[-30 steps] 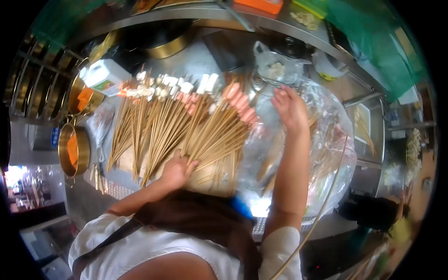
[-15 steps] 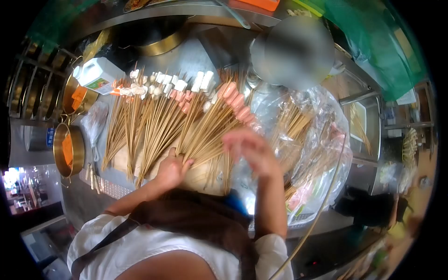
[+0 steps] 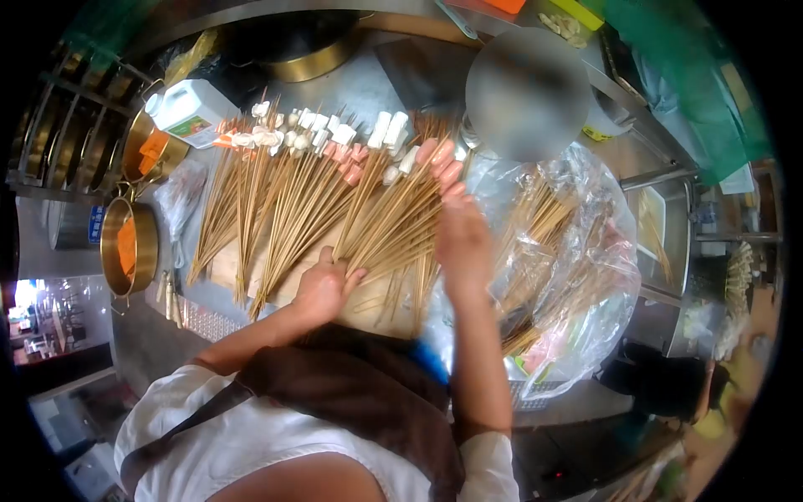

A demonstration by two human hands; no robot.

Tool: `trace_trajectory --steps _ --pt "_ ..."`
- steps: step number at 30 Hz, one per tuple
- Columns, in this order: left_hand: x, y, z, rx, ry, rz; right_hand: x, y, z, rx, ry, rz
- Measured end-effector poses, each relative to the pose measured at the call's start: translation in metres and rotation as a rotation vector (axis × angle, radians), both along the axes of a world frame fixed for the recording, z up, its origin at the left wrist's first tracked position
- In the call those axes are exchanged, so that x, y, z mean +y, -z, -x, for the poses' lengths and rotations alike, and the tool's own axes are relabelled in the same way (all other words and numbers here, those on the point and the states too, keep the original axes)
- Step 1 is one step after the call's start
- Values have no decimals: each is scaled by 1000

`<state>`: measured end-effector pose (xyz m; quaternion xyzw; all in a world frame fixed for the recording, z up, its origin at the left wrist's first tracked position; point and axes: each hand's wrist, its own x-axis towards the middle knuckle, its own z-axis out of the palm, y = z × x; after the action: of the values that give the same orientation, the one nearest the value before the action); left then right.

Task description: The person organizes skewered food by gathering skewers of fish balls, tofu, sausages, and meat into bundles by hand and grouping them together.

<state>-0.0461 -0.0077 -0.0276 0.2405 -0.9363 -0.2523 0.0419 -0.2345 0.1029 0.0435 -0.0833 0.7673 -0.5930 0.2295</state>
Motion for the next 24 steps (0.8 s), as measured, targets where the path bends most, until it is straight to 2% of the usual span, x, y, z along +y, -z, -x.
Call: trace_trajectory --steps 2,3,5,9,13,15,17,18,20,22,24 --pt "1 -1 0 -3 -2 -2 -28 32 -16 355 -43 12" --pt "1 -1 0 -9 -10 -3 -38 30 -17 358 -38 11" --pt "3 5 -2 -1 -4 14 -49 27 -17 388 -168 -345" --pt "1 5 -1 3 1 35 -52 33 -14 495 -167 -411" --pt "1 -3 -2 -15 -4 -11 -41 13 18 512 138 -154" --pt "-1 -6 -5 -22 58 -33 -16 23 63 686 258 -176" --pt "-4 7 -7 -51 71 -23 1 -3 81 383 276 5" --pt "-6 8 -8 -81 80 -12 8 -10 86 383 280 3" --pt "-10 6 -9 -78 62 -45 20 -19 93 72 411 311" --pt "-13 -2 -11 -78 43 -76 38 -20 102 46 414 301" --pt "-17 -12 -15 36 33 -158 50 -12 106 57 301 284"
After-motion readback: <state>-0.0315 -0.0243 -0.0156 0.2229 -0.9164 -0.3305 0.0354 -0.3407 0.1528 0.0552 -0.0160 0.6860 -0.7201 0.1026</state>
